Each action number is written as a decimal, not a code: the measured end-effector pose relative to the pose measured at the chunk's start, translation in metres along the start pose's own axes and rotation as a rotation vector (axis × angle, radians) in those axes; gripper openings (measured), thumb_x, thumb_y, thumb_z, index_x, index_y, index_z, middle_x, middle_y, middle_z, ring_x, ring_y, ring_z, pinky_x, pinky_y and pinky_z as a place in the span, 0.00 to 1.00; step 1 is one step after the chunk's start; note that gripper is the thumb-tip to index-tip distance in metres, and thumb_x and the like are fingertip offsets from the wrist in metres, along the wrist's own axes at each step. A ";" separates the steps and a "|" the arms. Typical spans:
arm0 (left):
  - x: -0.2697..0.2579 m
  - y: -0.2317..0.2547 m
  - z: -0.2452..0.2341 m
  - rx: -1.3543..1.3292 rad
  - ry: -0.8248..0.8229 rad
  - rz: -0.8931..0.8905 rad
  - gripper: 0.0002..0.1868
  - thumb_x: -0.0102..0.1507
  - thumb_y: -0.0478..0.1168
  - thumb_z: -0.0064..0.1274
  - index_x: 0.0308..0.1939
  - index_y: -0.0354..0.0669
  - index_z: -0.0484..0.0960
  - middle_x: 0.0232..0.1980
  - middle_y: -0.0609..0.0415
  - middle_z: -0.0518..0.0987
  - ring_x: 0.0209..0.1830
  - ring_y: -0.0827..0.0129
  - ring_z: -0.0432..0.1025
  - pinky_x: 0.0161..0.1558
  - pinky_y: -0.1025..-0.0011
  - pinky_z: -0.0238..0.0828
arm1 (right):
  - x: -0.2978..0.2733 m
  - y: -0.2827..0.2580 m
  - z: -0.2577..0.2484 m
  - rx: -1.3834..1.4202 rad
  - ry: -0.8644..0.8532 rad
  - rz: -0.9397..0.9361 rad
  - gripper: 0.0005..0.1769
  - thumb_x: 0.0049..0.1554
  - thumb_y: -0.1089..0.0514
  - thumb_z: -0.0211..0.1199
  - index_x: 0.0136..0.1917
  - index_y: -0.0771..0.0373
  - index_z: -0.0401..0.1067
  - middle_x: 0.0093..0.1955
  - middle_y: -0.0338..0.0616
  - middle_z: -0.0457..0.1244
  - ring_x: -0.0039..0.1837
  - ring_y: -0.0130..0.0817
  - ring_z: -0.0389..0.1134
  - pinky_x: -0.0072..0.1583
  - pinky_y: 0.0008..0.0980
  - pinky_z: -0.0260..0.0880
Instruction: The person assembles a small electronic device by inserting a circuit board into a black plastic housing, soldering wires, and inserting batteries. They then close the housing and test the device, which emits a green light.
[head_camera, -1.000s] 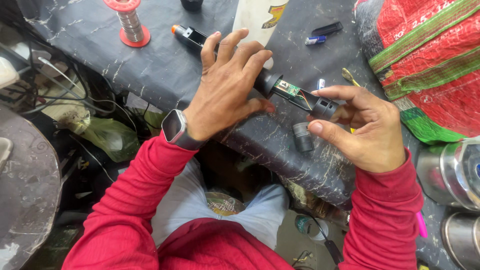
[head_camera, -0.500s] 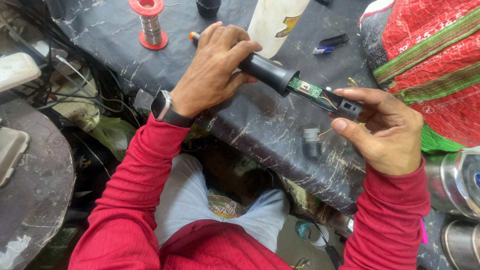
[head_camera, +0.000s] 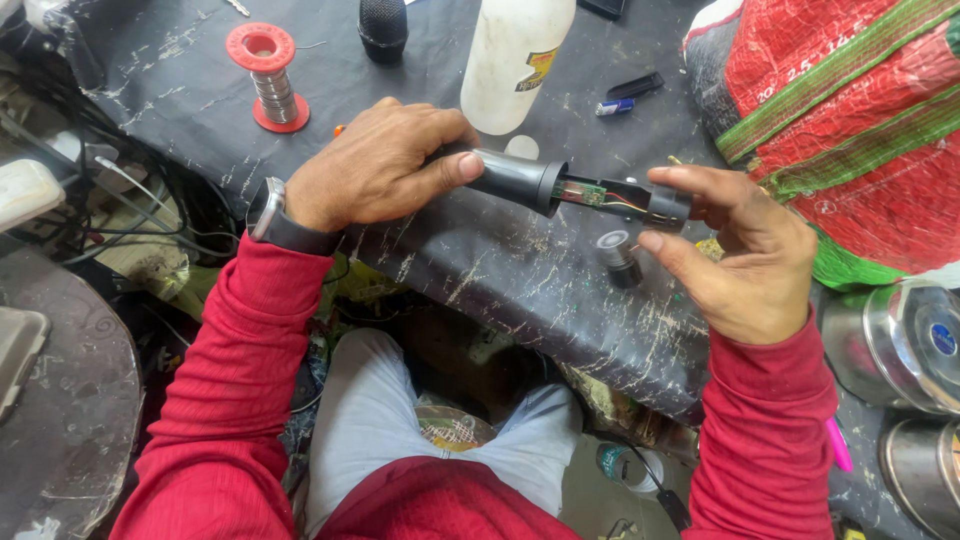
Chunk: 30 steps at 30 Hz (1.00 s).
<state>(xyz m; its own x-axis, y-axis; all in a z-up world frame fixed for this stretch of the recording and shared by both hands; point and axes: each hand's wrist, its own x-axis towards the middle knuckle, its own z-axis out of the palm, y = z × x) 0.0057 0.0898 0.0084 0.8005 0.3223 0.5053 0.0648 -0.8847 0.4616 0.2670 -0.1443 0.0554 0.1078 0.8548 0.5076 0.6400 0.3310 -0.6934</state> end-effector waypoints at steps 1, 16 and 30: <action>0.002 0.000 0.002 -0.002 -0.029 -0.015 0.23 0.73 0.56 0.44 0.43 0.40 0.80 0.36 0.44 0.78 0.39 0.45 0.73 0.42 0.52 0.66 | 0.001 0.001 0.001 0.036 -0.001 0.016 0.28 0.54 0.76 0.72 0.67 0.66 0.71 0.65 0.50 0.67 0.65 0.30 0.70 0.67 0.28 0.71; 0.020 -0.007 0.011 0.055 -0.096 0.022 0.23 0.53 0.45 0.70 0.43 0.37 0.76 0.30 0.44 0.78 0.33 0.45 0.74 0.35 0.52 0.67 | 0.001 0.016 -0.001 0.076 0.007 0.038 0.23 0.57 0.76 0.74 0.63 0.68 0.73 0.61 0.42 0.66 0.54 0.20 0.67 0.56 0.21 0.72; 0.006 0.000 0.017 -0.071 0.115 0.158 0.24 0.54 0.38 0.72 0.45 0.39 0.73 0.41 0.48 0.78 0.40 0.51 0.75 0.39 0.58 0.69 | 0.005 0.022 0.004 -0.013 -0.025 0.059 0.22 0.56 0.73 0.76 0.61 0.68 0.74 0.59 0.43 0.67 0.59 0.25 0.69 0.62 0.24 0.72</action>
<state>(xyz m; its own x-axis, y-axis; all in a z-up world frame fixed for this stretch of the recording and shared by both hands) 0.0206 0.0861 -0.0009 0.7242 0.2212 0.6532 -0.1013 -0.9027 0.4181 0.2788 -0.1315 0.0410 0.1264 0.8825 0.4529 0.6428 0.2749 -0.7150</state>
